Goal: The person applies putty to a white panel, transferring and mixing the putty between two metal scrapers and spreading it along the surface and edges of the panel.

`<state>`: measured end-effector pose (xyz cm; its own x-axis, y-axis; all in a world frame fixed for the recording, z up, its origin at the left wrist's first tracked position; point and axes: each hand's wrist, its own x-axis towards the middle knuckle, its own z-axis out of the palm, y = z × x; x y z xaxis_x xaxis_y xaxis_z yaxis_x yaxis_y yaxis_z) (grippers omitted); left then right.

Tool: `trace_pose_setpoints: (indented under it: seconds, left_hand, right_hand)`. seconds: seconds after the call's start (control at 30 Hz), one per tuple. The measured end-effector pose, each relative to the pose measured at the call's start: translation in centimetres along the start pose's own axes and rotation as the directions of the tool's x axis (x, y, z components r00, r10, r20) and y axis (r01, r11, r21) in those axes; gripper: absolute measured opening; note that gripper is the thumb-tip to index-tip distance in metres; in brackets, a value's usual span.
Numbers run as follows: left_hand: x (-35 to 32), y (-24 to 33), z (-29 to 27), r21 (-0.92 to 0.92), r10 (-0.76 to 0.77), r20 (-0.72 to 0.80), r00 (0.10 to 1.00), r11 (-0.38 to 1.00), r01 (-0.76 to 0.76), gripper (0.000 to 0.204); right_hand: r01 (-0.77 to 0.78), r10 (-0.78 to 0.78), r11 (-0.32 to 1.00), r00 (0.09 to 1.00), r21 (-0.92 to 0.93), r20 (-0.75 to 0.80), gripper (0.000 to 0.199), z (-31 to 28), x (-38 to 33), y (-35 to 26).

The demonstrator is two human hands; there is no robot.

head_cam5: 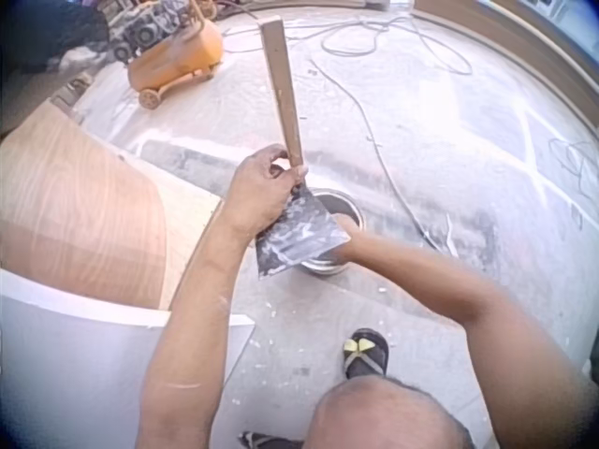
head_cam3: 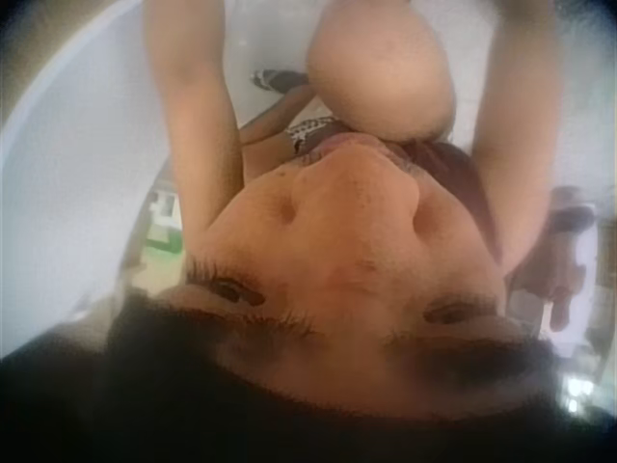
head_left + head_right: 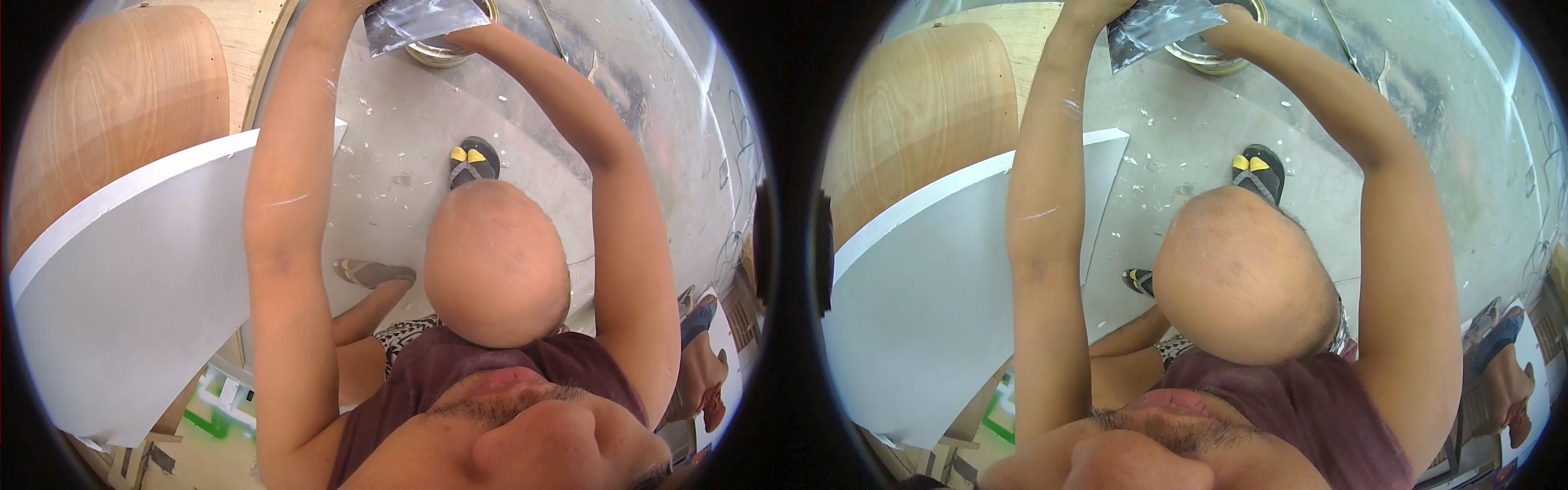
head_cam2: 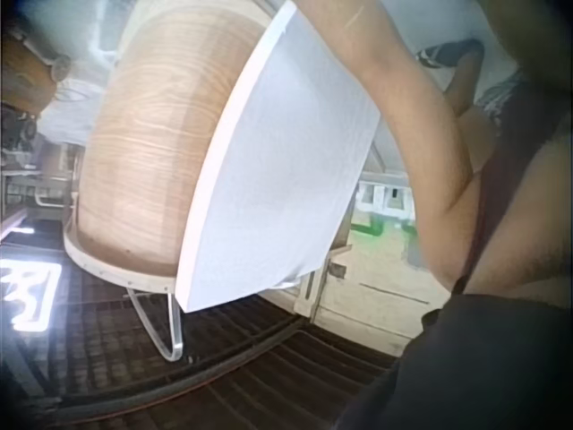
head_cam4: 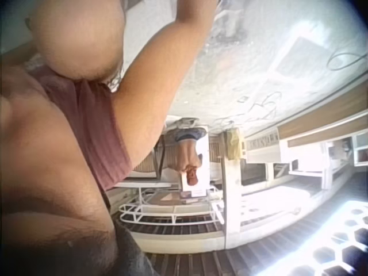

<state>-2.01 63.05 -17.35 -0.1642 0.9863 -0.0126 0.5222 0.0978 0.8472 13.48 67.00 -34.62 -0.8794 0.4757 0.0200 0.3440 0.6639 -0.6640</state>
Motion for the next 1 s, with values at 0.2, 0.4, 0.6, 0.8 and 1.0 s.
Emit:
trace_pose_setpoints:
  seconds: [0.2,0.4,0.6,0.8,1.0]
  left_hand:
    - [0.1,0.8,0.2,0.020,-0.063,0.000,0.998,0.998,0.063,0.024]
    - [0.1,-0.4,0.7,0.156,0.034,-0.110,0.993,0.988,-0.017,0.036]
    - [-2.4,-4.3,-2.4,0.402,0.162,-0.320,0.934,0.915,-0.021,0.059]
    - [-12.0,-6.6,-3.2,-0.629,-0.517,-0.269,0.813,0.733,0.258,0.046]
    - [-17.9,-10.1,2.4,-0.960,-0.713,-0.099,0.694,0.251,0.120,0.030]
  right_hand:
    - [-0.023,0.026,0.999,0.997,-0.048,0.066,0.025,-1.0,1.0,-1.1]
    - [-0.070,0.077,0.992,0.995,-0.105,0.063,0.025,-3.5,1.5,-3.0]
    - [-0.204,0.225,0.944,0.973,-0.259,0.053,0.025,-8.5,0.4,-6.4]
    - [-0.254,0.253,0.961,0.967,-0.109,-0.021,0.023,-12.9,-3.6,-5.0]
    - [-0.153,0.229,0.935,0.950,0.320,-0.215,0.023,-12.6,-6.6,-4.9]
